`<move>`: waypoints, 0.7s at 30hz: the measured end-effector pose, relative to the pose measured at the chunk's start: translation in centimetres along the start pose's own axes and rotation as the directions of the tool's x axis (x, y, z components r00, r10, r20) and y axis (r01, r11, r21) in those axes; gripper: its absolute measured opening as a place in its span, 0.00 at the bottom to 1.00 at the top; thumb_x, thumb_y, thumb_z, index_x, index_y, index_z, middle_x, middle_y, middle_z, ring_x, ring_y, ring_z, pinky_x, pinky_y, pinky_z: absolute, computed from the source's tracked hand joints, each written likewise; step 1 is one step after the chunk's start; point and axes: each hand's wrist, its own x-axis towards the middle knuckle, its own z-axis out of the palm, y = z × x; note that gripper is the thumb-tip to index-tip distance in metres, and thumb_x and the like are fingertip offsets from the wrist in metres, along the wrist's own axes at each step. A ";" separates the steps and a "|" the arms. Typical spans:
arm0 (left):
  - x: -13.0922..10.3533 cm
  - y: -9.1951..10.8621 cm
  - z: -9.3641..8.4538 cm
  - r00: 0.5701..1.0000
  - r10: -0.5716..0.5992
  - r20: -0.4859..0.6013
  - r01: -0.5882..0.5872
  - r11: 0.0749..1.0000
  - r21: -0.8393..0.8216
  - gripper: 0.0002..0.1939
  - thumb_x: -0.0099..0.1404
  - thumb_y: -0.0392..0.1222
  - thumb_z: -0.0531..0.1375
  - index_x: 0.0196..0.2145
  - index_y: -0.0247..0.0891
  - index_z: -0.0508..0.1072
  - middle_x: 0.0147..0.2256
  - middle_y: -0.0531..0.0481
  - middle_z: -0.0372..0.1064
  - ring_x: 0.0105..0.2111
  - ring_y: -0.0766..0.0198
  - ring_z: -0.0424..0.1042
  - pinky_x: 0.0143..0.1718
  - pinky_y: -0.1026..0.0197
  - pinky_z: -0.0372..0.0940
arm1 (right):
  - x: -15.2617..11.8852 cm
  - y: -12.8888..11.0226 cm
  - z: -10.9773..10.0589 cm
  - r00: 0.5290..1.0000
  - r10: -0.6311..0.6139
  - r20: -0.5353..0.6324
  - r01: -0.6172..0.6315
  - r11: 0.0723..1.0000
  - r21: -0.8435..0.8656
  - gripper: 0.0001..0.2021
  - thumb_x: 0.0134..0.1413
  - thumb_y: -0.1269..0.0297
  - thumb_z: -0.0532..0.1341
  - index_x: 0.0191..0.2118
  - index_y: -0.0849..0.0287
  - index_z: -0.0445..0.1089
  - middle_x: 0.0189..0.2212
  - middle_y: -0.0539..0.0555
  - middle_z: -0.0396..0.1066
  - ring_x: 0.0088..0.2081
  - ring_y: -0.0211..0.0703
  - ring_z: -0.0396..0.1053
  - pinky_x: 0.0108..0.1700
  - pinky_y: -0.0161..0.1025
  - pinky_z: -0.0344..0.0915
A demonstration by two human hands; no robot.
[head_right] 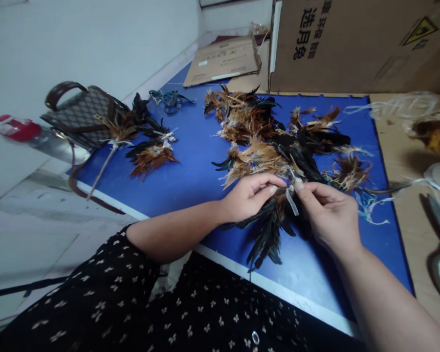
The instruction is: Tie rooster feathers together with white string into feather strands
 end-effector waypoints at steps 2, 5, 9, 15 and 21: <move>0.2 0.1 -0.6 0.986 0.165 -0.006 -0.162 0.975 0.150 0.12 0.79 0.39 0.61 0.53 0.36 0.82 0.50 0.41 0.80 0.51 0.60 0.77 0.61 0.52 0.71 | 0.1 0.1 0.0 0.999 0.023 0.022 -0.023 1.000 0.020 0.22 0.51 0.42 0.81 0.36 0.59 0.87 0.24 0.51 0.77 0.23 0.34 0.64 0.23 0.32 0.62; 0.5 0.0 -1.2 0.940 0.326 0.103 -0.342 0.903 0.258 0.13 0.79 0.39 0.60 0.53 0.40 0.84 0.48 0.42 0.79 0.51 0.59 0.77 0.61 0.51 0.71 | 0.2 0.2 0.2 0.998 0.004 0.057 -0.007 0.998 0.057 0.23 0.46 0.40 0.82 0.34 0.57 0.87 0.29 0.54 0.82 0.28 0.37 0.71 0.30 0.33 0.69; 0.8 -0.3 -1.8 0.890 0.385 0.244 -0.444 0.853 0.274 0.13 0.80 0.40 0.59 0.50 0.39 0.85 0.47 0.40 0.76 0.49 0.59 0.76 0.56 0.53 0.72 | 0.3 0.4 0.2 0.996 0.008 0.084 -0.013 0.998 0.063 0.24 0.45 0.40 0.83 0.34 0.57 0.86 0.32 0.55 0.84 0.30 0.39 0.73 0.33 0.34 0.70; 1.3 -0.6 -2.1 0.856 0.464 0.229 -0.507 0.839 0.195 0.10 0.80 0.39 0.61 0.44 0.38 0.83 0.44 0.42 0.77 0.48 0.60 0.77 0.56 0.54 0.72 | 0.0 0.3 0.0 0.981 0.054 0.188 -0.071 0.994 0.084 0.25 0.46 0.40 0.82 0.35 0.58 0.85 0.27 0.52 0.79 0.26 0.36 0.66 0.26 0.33 0.61; 1.2 -0.6 -0.9 0.872 0.490 -0.004 -0.489 0.872 0.011 0.05 0.77 0.41 0.67 0.42 0.37 0.80 0.42 0.44 0.78 0.46 0.62 0.78 0.54 0.56 0.74 | -0.5 -0.2 0.8 0.962 0.103 0.255 -0.158 0.966 0.205 0.24 0.48 0.38 0.81 0.32 0.56 0.82 0.19 0.47 0.64 0.22 0.33 0.53 0.23 0.34 0.49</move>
